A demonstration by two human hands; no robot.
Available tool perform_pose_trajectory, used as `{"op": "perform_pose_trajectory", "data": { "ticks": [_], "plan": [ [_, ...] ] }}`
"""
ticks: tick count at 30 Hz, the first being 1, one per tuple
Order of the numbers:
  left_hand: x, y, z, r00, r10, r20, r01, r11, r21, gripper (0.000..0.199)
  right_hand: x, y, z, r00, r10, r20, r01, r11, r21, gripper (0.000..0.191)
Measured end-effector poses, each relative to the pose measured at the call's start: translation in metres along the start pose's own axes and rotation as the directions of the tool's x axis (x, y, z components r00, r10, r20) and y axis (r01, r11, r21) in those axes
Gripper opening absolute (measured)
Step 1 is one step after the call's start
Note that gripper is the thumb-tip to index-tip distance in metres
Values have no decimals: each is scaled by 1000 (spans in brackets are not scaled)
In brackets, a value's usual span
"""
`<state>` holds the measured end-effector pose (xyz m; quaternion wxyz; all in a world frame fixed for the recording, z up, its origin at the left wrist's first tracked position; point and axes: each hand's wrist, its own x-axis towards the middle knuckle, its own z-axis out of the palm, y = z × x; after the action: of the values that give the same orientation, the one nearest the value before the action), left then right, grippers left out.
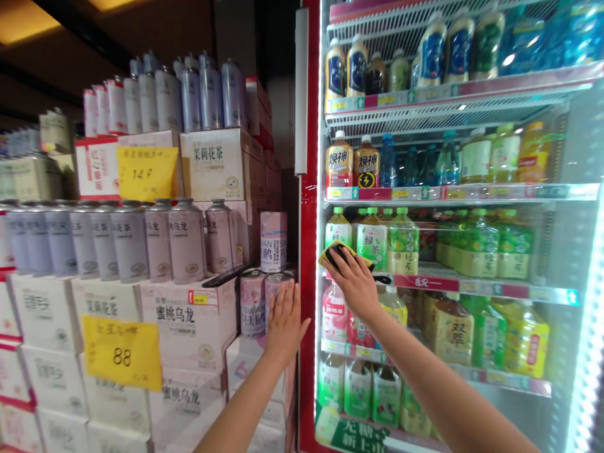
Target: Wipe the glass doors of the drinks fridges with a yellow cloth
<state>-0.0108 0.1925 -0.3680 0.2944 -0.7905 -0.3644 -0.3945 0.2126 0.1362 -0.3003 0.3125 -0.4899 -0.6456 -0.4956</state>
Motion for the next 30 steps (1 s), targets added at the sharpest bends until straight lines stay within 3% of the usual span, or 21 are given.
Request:
{"op": "perform_pose_trajectory", "data": {
  "ticks": [4, 8, 12, 16, 19, 22, 24, 25, 26, 28, 30],
  "plan": [
    [-1, 5, 1, 1000, 9, -25, -10, 1000, -14, 91, -39, -16, 7, 999, -47, 7, 47, 999, -5, 58],
    [11, 12, 1, 997, 13, -75, -15, 1000, -25, 89, -6, -18, 12, 986, -144, 85, 141, 989, 44, 53],
    [33, 27, -3, 993, -9, -118, -6, 993, -119, 82, 27, 6, -4, 995, -12, 104, 7, 999, 46, 60],
    [43, 45, -11, 989, -59, -137, 3, 928, -373, 68, -5, 13, -20, 981, 174, 88, -189, 963, 195, 65],
    [49, 68, -16, 988, -90, -125, -9, 775, -633, 59, -30, 6, -26, 962, 247, 113, -270, 821, 504, 66],
    [64, 103, -14, 989, -105, -102, -10, 646, -763, 57, -35, 10, -35, 917, 362, 167, -344, 506, 791, 58],
    [82, 126, -7, 984, -147, -103, 22, 669, -743, 62, -36, 22, -44, 865, 470, 178, -357, 324, 876, 56],
    [92, 136, -2, 977, -175, -118, 44, 715, -698, 66, -39, 30, -48, 834, 526, 167, -359, 288, 888, 54],
    [102, 144, 3, 969, -203, -139, 69, 767, -638, 70, -44, 39, -53, 806, 574, 145, -366, 291, 884, 52],
    [118, 156, 14, 948, -246, -201, 117, 858, -501, 80, -60, 57, -60, 781, 619, 81, -394, 388, 833, 42],
    [127, 162, 23, 919, -263, -295, 138, 913, -385, 87, -80, 73, -66, 808, 590, 13, -397, 528, 750, 33]
  ]
}}
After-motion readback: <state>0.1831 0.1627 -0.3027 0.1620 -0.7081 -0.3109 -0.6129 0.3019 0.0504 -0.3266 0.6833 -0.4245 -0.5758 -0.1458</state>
